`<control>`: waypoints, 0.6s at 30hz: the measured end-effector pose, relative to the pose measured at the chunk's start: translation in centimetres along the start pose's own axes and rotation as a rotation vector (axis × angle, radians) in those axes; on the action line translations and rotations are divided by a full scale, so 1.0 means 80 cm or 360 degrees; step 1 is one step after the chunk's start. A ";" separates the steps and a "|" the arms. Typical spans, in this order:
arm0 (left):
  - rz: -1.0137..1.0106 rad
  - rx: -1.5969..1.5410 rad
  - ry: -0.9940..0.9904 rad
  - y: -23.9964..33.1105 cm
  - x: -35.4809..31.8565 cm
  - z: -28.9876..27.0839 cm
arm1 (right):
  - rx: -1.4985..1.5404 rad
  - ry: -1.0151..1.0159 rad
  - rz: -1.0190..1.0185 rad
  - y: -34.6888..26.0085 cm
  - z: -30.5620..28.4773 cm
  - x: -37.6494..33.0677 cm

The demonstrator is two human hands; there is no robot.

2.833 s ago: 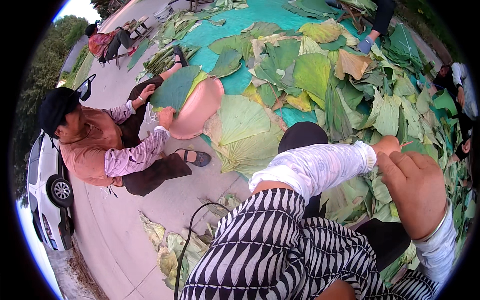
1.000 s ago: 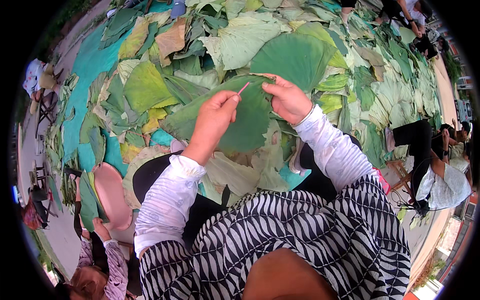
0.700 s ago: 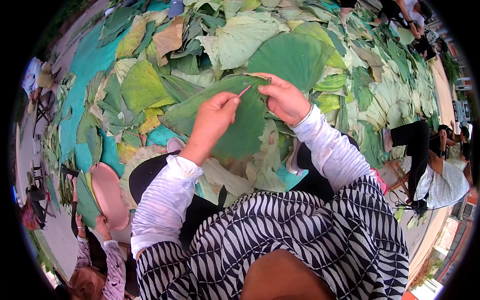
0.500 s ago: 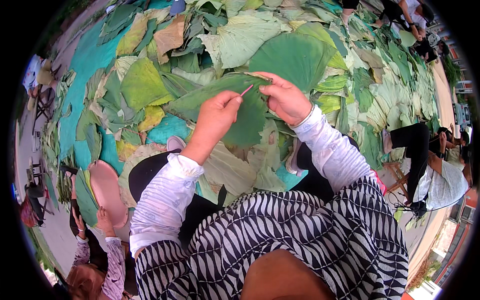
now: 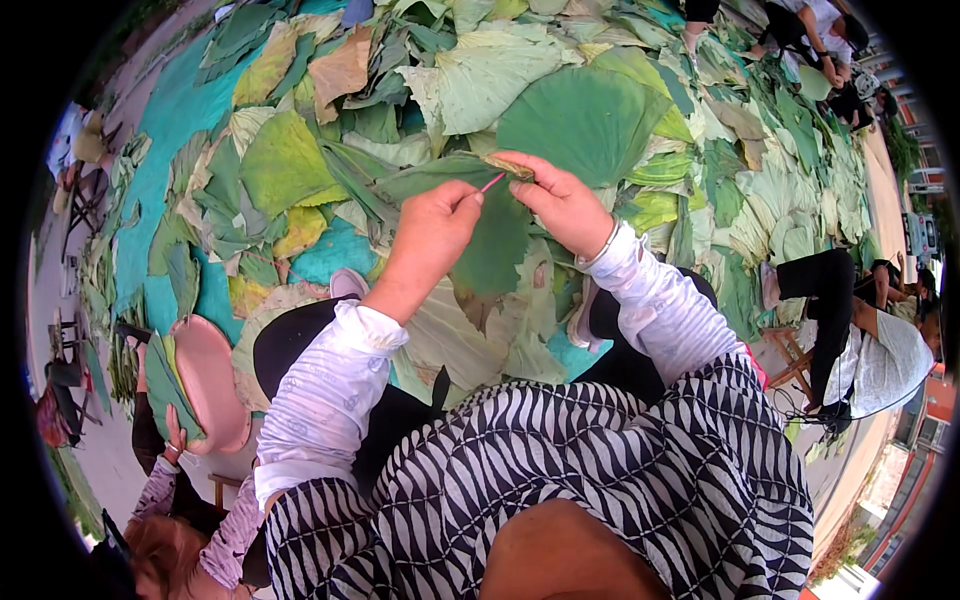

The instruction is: The person picks up large green leaves from a pile on the ground and uses a thin red strip to bundle several leaves together.

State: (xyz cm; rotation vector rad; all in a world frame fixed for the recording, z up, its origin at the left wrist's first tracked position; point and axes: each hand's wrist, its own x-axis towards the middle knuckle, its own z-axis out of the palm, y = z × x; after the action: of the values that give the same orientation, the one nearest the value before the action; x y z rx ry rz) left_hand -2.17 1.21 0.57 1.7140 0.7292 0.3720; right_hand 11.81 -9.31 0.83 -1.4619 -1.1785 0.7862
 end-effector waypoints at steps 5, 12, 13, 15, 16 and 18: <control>0.0010 -0.0010 -0.0014 0.001 -0.001 0.004 | -0.0075 -0.0009 -0.0049 -0.001 0.009 0.000; 0.0020 -0.0325 -0.0004 0.001 0.004 0.000 | 0.1378 0.0208 0.0278 -0.024 0.019 0.000; 0.0040 -0.0408 -0.0033 0.002 0.004 0.000 | 0.1376 0.0218 0.0272 -0.021 0.017 0.000; 0.0045 -0.0447 -0.0094 0.002 0.003 0.000 | 0.1137 0.0186 0.0410 -0.012 0.011 0.001; 0.0037 -0.0488 -0.0145 0.001 0.002 0.001 | 0.1140 0.0196 0.0411 -0.009 0.011 -0.001; 0.0021 -0.0422 -0.0201 0.002 0.000 -0.001 | 0.0931 0.0110 0.0282 -0.004 0.013 -0.005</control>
State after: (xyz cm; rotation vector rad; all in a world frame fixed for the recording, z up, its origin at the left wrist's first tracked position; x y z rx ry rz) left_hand -2.15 1.23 0.75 1.4774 0.5506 0.3494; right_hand 10.62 -9.32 0.88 -1.0962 -0.6862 1.0844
